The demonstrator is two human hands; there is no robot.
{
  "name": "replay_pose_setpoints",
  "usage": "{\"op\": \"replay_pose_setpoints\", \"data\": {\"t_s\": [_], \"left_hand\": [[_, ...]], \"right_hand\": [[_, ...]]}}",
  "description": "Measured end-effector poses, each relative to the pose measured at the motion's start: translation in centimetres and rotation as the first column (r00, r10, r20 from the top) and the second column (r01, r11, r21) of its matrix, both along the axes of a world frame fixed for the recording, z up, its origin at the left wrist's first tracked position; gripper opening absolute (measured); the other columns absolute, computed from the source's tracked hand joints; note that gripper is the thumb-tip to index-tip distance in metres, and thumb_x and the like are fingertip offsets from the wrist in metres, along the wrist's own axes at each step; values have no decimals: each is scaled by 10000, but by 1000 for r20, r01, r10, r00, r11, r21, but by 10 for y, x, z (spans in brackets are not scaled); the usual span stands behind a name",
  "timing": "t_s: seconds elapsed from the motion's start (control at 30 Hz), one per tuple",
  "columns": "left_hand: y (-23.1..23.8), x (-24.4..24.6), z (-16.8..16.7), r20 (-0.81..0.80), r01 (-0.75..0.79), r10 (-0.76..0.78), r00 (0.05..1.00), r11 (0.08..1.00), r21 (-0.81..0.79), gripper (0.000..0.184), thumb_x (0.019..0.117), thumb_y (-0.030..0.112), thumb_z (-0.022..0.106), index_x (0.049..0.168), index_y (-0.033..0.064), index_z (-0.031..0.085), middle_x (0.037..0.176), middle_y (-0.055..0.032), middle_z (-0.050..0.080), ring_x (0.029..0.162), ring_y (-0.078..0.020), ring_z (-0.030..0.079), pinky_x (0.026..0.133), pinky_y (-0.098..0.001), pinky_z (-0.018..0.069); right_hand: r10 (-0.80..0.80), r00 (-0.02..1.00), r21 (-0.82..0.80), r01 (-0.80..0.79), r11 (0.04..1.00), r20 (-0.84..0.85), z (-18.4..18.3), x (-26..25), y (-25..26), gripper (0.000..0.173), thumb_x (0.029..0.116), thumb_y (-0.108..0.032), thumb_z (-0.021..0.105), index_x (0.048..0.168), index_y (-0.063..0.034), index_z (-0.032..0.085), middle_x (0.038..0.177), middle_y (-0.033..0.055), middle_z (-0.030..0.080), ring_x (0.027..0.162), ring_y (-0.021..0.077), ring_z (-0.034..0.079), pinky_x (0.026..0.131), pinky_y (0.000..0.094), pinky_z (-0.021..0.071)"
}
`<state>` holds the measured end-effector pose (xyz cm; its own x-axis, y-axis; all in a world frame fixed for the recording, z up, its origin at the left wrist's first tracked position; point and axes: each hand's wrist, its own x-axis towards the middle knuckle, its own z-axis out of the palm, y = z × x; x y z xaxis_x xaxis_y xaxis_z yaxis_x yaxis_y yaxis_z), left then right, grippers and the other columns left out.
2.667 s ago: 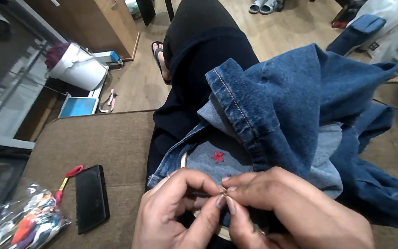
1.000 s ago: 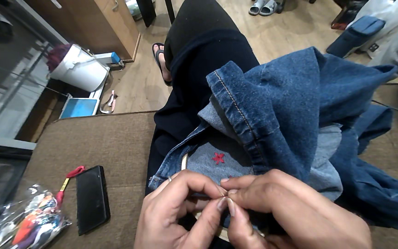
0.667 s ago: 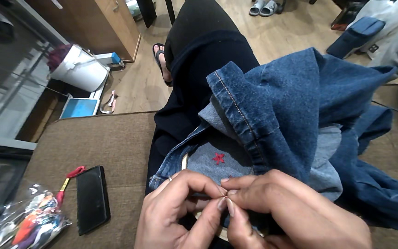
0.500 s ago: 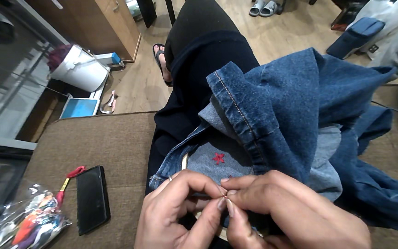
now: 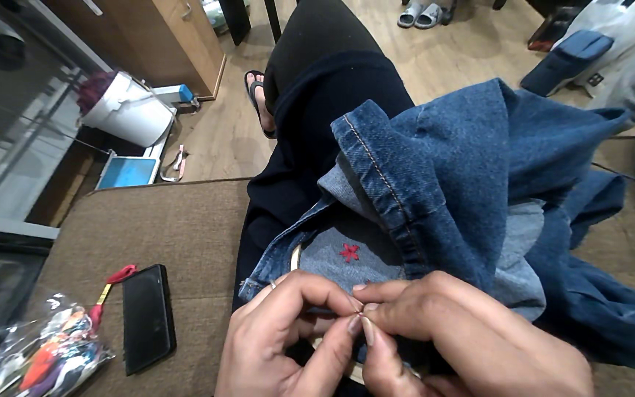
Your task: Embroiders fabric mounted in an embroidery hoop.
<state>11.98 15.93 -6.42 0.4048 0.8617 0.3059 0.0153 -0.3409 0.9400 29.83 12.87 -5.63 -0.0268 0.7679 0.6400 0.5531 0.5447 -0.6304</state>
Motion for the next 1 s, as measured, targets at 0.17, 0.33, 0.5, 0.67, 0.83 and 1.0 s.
{"op": "replay_pose_setpoints", "data": {"t_s": [0.17,0.33,0.5,0.67,0.83,1.0], "left_hand": [[0,0,1,-7,-2,2,1000,1000,-1,108,985,142,684,1030,54,642,994,6,710,897,-31,711,761,-189,631],[0,-1,0,-10,2,-2,1000,1000,-2,108,989,148,679,1030,54,642,996,4,706,902,-30,709,755,-188,630],[0,-1,0,-14,0,0,1000,1000,1,105,985,142,682,1029,55,643,998,5,707,902,-28,709,752,-184,629],[-1,0,0,-23,-5,5,1000,1000,11,109,990,148,676,1029,51,642,997,2,708,896,-22,707,754,-179,625],[0,0,0,-24,-5,6,1000,1000,11,111,989,144,679,1032,49,642,996,-2,711,891,-30,711,745,-183,628],[0,0,0,-15,-1,1,1000,1000,2,109,989,143,678,1037,52,642,1000,-2,710,892,-30,709,748,-184,626]], "right_hand": [[-9,1000,0,9,1000,-6,0,0,0,119,897,-87,697,798,-41,649,792,57,705,842,73,729,754,170,611],[-5,1000,0,5,1000,-16,0,-1,0,126,899,-88,698,794,-41,645,786,57,699,840,75,728,756,173,612],[5,1000,0,-5,1000,-14,-1,0,0,127,902,-92,698,799,-39,646,790,59,700,845,79,730,761,176,614],[-3,1000,-2,3,1000,-10,-1,-1,0,131,903,-96,698,796,-40,648,787,58,699,844,79,729,761,176,613],[-6,1000,-5,6,1000,-25,-1,-1,-1,135,906,-93,694,793,-38,647,789,58,703,845,81,733,761,182,619],[3,1000,-10,-4,1000,-25,-1,0,-1,128,904,-90,695,798,-37,647,793,62,703,851,81,732,767,180,617]]}}
